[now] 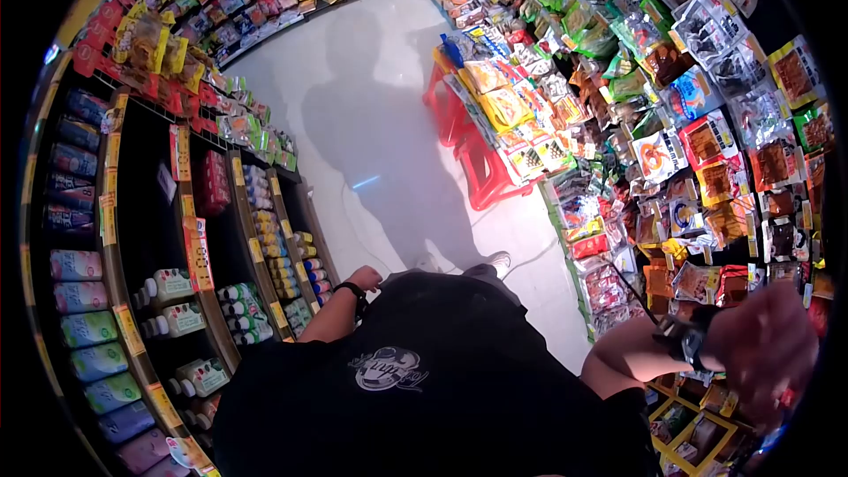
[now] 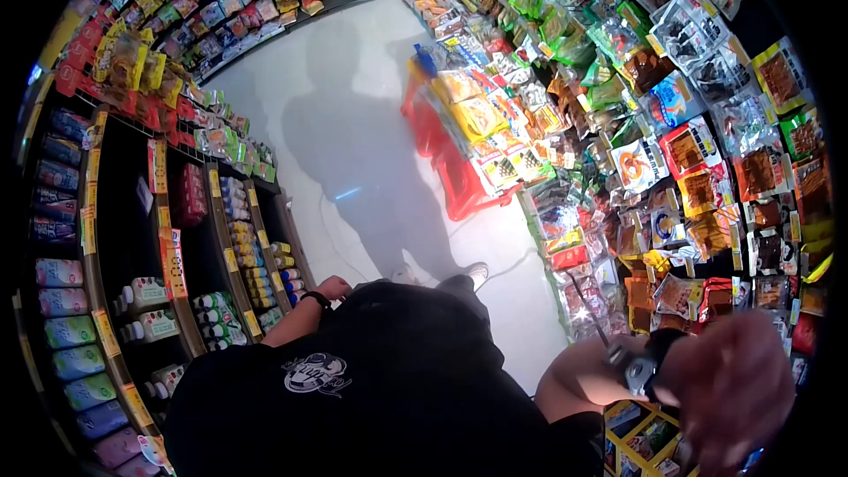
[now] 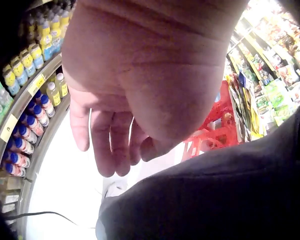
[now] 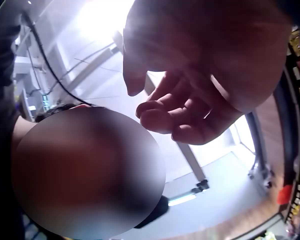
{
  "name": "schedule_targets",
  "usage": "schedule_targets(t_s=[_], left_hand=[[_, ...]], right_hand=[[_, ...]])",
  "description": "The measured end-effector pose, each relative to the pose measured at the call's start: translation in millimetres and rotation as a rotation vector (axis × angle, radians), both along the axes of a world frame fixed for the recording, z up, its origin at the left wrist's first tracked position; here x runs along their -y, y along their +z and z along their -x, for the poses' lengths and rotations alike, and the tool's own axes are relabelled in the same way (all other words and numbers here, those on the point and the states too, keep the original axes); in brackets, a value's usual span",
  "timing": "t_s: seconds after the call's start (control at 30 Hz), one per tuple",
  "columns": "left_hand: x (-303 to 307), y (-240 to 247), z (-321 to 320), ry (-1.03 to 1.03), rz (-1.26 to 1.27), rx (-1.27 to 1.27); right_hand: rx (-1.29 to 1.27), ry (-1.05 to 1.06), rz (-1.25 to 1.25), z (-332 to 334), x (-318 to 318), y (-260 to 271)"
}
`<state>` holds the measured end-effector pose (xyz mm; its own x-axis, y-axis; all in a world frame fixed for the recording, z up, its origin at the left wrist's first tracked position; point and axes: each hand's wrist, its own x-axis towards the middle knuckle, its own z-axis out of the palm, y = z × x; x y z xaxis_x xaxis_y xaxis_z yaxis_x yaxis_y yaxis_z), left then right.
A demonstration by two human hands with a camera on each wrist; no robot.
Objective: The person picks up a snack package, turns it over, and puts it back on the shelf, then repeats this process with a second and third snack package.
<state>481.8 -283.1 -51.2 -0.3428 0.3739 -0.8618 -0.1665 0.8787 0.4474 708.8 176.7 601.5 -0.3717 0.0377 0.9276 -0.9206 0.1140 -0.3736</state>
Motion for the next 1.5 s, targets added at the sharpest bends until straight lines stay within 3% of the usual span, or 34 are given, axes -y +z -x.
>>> schedule_targets(t_s=[0.2,0.43,0.57,0.6,0.7,1.0,1.1,1.23,1.33,1.37,1.4,1.5], left_hand=[[-17.8,7.1,1.7,-0.004,-0.016,-0.010],[-25.1,-3.8,14.9,-0.074,-0.022,-0.097],[-26.8,-9.6,17.6,-0.189,-0.052,-0.087],[-32.0,6.5,17.5,-0.300,-0.031,-0.094],[-28.0,9.6,15.8,-0.334,-0.107,-0.193],[-14.3,16.1,28.1,-0.274,-0.097,-0.159],[-5.3,4.6,29.9,-0.070,-0.109,-0.048],[0.1,-6.7,29.4,0.008,-0.086,-0.012],[1.6,-14.1,27.9,-0.013,-0.109,-0.040],[-0.2,-13.7,27.2,-0.017,-0.093,-0.038],[-2.4,-12.1,26.4,-0.020,-0.077,-0.036],[-6.8,-10.0,23.1,-0.023,-0.068,-0.019]], right_hand=[[-0.275,-0.169,-0.301,-7.2,37.7,36.5],[-0.547,-0.253,-0.327,-35.2,41.1,51.7],[-0.498,-0.301,-0.417,-16.0,61.9,46.2],[-0.494,-0.311,-0.427,-10.8,68.1,44.5],[-0.477,-0.336,-0.461,4.9,85.2,39.5],[-0.422,-0.397,-0.527,35.7,120.2,33.3],[-0.345,-0.470,-0.453,37.6,105.3,26.3],[-0.051,-0.553,-0.020,-22.2,2.7,-72.9],[0.622,-1.037,-0.167,78.9,30.9,-125.2],[0.856,-0.941,-0.154,97.9,27.4,-148.3],[0.938,-0.987,-0.295,107.8,13.9,-190.3],[1.213,-0.904,-0.407,87.9,-15.6,-339.9]])
